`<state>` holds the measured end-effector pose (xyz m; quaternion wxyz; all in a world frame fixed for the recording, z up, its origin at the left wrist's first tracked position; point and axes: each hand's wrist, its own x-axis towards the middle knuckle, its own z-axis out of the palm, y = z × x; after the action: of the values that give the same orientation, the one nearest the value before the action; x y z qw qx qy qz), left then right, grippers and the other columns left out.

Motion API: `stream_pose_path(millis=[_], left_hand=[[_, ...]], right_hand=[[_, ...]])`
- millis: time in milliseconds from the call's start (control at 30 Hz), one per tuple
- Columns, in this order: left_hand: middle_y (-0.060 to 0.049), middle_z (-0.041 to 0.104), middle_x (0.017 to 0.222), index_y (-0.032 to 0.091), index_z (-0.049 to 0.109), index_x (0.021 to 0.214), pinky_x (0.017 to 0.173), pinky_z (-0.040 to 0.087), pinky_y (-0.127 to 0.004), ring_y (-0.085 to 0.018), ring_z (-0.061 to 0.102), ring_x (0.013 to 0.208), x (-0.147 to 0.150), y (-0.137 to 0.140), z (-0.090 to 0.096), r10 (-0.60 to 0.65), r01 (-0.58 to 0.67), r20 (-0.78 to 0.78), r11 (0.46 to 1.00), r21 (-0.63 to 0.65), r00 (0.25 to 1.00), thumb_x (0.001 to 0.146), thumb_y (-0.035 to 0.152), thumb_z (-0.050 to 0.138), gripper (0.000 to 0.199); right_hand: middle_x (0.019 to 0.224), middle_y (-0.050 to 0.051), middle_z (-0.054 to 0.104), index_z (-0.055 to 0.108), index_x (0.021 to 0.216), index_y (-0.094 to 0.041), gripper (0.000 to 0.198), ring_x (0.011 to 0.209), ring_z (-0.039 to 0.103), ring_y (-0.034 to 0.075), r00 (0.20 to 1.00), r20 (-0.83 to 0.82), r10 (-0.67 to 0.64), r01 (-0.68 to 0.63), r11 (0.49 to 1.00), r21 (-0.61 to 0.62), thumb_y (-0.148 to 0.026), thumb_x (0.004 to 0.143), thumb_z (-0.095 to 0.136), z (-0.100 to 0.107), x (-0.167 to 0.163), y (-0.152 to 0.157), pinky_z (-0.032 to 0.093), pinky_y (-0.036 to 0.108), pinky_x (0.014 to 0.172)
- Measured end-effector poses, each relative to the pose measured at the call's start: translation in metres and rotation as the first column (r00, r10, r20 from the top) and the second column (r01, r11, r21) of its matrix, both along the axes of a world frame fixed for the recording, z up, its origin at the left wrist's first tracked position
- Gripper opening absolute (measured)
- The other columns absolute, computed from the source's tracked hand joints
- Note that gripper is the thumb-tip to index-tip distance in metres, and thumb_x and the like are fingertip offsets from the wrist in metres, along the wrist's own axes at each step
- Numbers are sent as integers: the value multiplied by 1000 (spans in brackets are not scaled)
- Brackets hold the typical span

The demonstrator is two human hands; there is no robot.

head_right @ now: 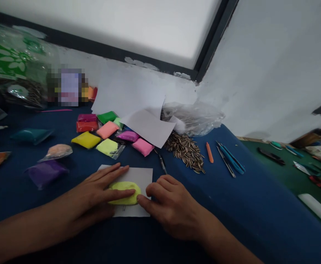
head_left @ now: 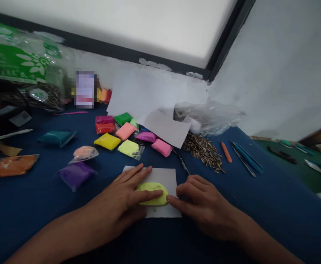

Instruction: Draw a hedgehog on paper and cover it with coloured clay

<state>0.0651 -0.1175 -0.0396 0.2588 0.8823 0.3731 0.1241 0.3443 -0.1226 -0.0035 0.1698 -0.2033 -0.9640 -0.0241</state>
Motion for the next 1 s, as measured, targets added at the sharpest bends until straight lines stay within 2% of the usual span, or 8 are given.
stream_pose_path(millis=[167,300,367,467,633,800,1000], left_hand=[[4,20,169,54,41,148,116,25,-69,-38,16,153,-1,-1,0,11,-12,-6,1000,-13,1000,94,22,63,67],[3,24,169,46,21,159,119,24,-64,-34,18,154,-4,-3,-7,28,-26,95,999,-25,995,94,24,62,79],[2,26,168,42,17,161,121,24,-59,-31,19,154,-6,-3,-12,47,-44,126,999,-23,991,94,27,62,82],[0,26,168,37,23,160,122,24,-58,-31,19,154,-6,-1,-15,53,-51,112,999,-20,992,92,29,64,80],[-3,26,167,31,35,157,120,23,-62,-34,17,154,-2,3,-7,28,-26,29,997,-69,999,93,31,64,71],[-6,24,167,28,31,159,120,22,-63,-34,16,154,-2,2,-6,14,-12,35,998,-58,999,93,29,63,73],[-6,25,167,27,28,160,121,22,-61,-32,16,154,-3,1,-9,31,-29,66,999,-31,997,92,28,62,76]], right_hand=[[94,9,63,63,120,-11,27,75,49,20,996,92,12,-9,1000,-26,-13,105,42,-1,0,-1,44,37,76],[97,10,62,60,127,-11,31,78,50,20,999,-25,-36,36,999,-11,-8,104,39,-4,-1,-1,43,35,73],[98,10,61,58,131,-10,34,79,50,21,996,-44,-83,83,997,0,-5,103,37,-6,-2,-2,44,36,73],[99,11,62,58,131,-8,35,80,50,21,993,1,-115,115,993,-11,-5,103,37,-7,-6,-4,44,36,74],[98,12,62,62,125,-9,35,80,51,22,988,44,-148,151,987,-62,-4,102,37,-3,-15,-8,46,36,72],[102,14,64,58,131,-8,42,85,56,24,973,-33,-228,226,973,-47,2,99,33,-8,-19,-6,49,38,73],[108,14,62,60,131,-16,44,87,57,24,966,38,-256,258,963,-78,1,97,39,-14,-20,-2,50,39,75]])
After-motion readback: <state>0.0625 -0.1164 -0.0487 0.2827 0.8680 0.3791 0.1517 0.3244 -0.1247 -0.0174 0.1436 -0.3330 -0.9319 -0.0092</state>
